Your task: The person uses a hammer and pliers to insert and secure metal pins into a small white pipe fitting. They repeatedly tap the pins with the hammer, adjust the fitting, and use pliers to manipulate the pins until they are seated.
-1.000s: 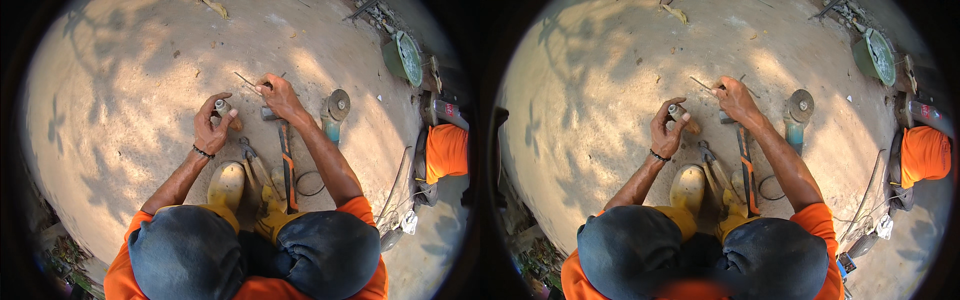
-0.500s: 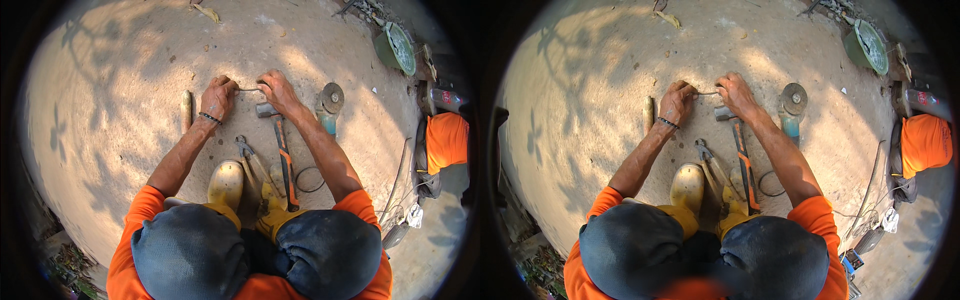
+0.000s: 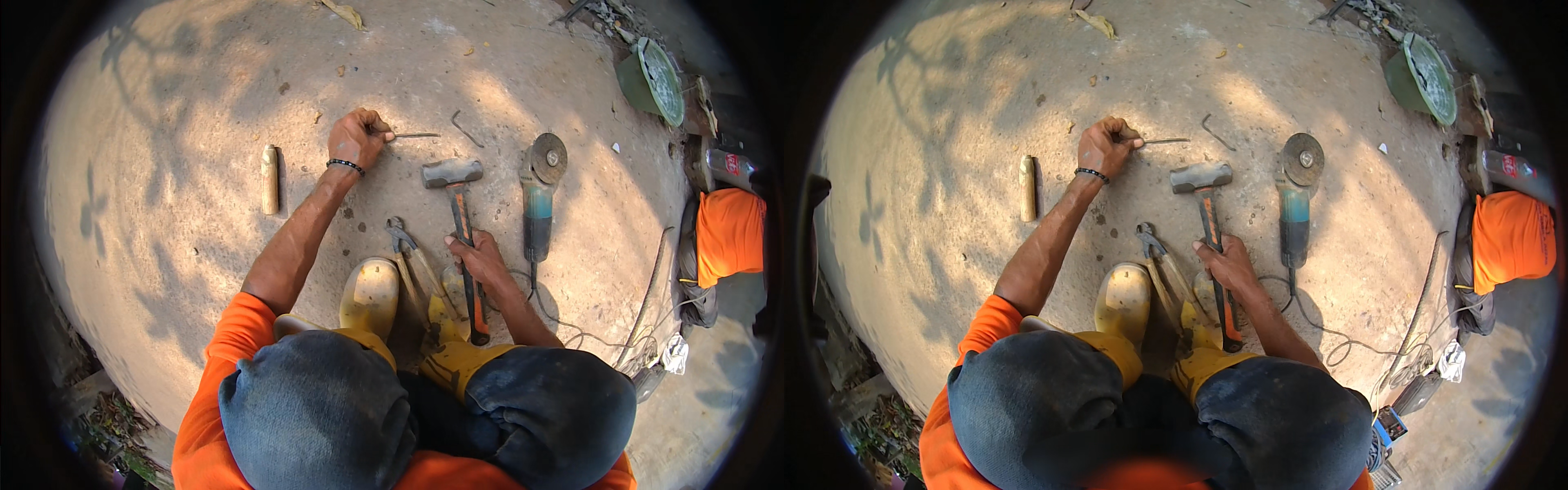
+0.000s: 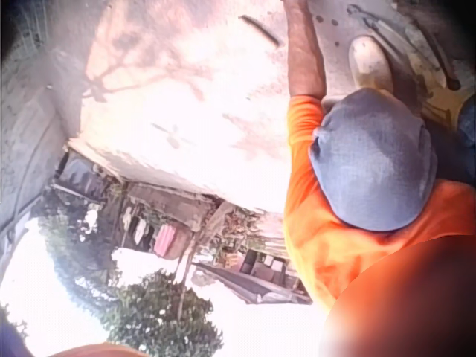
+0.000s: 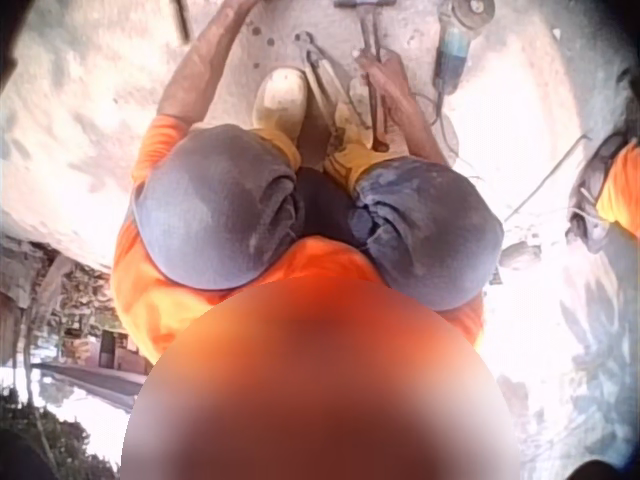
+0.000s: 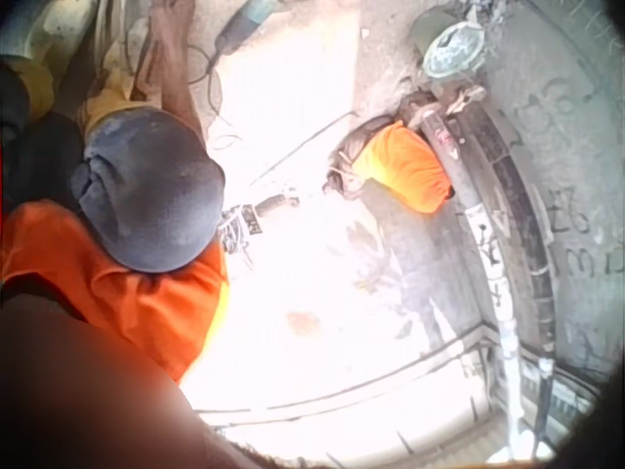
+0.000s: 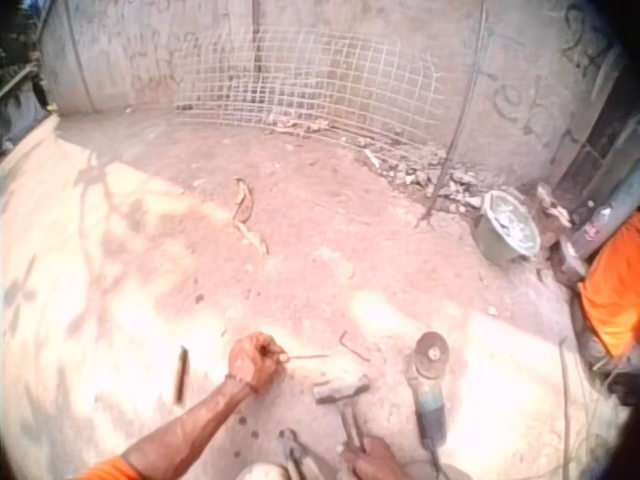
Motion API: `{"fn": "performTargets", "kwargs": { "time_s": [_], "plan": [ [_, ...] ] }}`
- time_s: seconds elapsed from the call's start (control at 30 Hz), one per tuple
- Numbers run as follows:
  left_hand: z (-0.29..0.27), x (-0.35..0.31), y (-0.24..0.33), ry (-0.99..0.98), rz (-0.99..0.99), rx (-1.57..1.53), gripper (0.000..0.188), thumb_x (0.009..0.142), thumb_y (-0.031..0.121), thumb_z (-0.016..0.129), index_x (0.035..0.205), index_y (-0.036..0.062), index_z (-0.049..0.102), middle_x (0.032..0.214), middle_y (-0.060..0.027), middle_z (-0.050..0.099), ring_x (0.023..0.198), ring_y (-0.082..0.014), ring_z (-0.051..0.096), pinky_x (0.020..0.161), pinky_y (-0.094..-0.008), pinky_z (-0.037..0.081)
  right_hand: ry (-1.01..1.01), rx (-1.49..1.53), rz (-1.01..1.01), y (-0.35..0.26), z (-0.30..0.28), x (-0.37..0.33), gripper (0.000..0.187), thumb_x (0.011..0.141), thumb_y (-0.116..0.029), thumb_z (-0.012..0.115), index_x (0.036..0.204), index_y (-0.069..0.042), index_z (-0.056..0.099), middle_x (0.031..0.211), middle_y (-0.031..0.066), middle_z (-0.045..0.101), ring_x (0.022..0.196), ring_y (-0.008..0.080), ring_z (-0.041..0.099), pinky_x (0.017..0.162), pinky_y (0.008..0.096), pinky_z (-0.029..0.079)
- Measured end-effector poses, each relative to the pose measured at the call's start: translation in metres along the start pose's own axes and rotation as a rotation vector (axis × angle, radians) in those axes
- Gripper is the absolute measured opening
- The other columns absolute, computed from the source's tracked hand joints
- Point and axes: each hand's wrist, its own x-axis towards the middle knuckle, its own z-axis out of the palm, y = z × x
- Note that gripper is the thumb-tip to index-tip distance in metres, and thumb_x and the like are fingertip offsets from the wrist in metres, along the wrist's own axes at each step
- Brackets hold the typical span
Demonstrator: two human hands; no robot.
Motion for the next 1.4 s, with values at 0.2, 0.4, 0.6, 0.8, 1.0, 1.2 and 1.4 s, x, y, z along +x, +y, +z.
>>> {"fn": "performTargets", "kwargs": {
  "time_s": [0.2,0.4,0.6,0.8,1.0,1.2,1.4],
  "plan": [
    [-0.001,-0.001,0.004,0.01,0.038,0.067,0.016,0.084,0.013,0.096,0.087,0.0048,0.082,0.094,-0.0089,0.084,0.083,-0.0188,0.078,0.075,-0.0376,0.062,-0.036,-0.148,-0.083,-0.044,-0.016,-0.018,0.026,0.111,-0.026,0.072,0.111,-0.002,0.062,0.068,0.0045,0.059,0.054,0.0151,0.058,0.051,0.0366,0.05],
    [0.001,-0.002,0.005,0.023,0.048,0.138,0.017,0.084,0.018,0.096,0.09,0.0061,0.085,0.092,-0.0086,0.082,0.078,-0.0216,0.075,0.071,-0.0391,0.061,0.245,-0.48,-0.637,-0.076,-0.01,-0.021,0.023,0.112,-0.022,0.068,0.117,-0.002,0.057,0.069,0.015,0.065,0.056,0.031,0.069,0.051,0.0448,0.051],
    [0.001,0.002,0.003,0.029,0.018,0.121,0.018,0.083,0.018,0.097,0.09,0.0059,0.085,0.088,-0.0093,0.083,0.078,-0.0209,0.078,0.071,-0.0389,0.061,0.275,-0.773,-0.606,-0.079,0.005,0.026,0.024,0.112,-0.017,0.064,0.122,0.002,0.052,0.07,0.0221,0.067,0.059,0.0398,0.071,0.052,0.0499,0.05],
    [-0.001,0.001,0.009,0.03,-0.002,0.152,0.015,0.083,0.018,0.096,0.088,0.0084,0.086,0.084,-0.0101,0.083,0.074,-0.0225,0.078,0.067,-0.04,0.062,0.295,-0.58,-0.553,-0.07,-0.01,0.028,0.026,0.111,-0.016,0.064,0.12,0.006,0.051,0.065,0.0214,0.063,0.054,0.0391,0.069,0.048,0.0502,0.049],
    [-0.002,0.007,0.018,-0.031,-0.16,0.151,0.02,0.084,0.027,0.095,0.091,0.0103,0.086,0.085,-0.0073,0.083,0.074,-0.0181,0.076,0.071,-0.0375,0.061,0.252,-0.753,-0.585,-0.073,-0.001,0.04,0.029,0.11,-0.014,0.064,0.121,0.009,0.052,0.065,0.0222,0.064,0.055,0.0383,0.071,0.05,0.0508,0.05],
    [-0.002,0.009,0.018,-0.008,-0.147,0.178,0.015,0.08,0.024,0.092,0.087,0.0123,0.086,0.083,-0.0079,0.083,0.074,-0.0208,0.078,0.069,-0.0396,0.062,0.257,-0.668,-0.549,-0.073,-0.005,0.048,0.032,0.109,-0.013,0.065,0.122,0.014,0.053,0.067,0.0241,0.066,0.058,0.0396,0.072,0.052,0.0516,0.054],
    [-0.004,0.009,0.022,-0.003,-0.159,0.184,0.014,0.079,0.022,0.09,0.084,0.0106,0.083,0.079,-0.0077,0.082,0.07,-0.0216,0.076,0.068,-0.0395,0.061,0.188,-0.759,-0.519,-0.074,-0.002,0.041,0.029,0.111,-0.018,0.064,0.114,0.01,0.056,0.065,0.0222,0.065,0.055,0.0363,0.07,0.051,0.0508,0.051]
  ]
}}
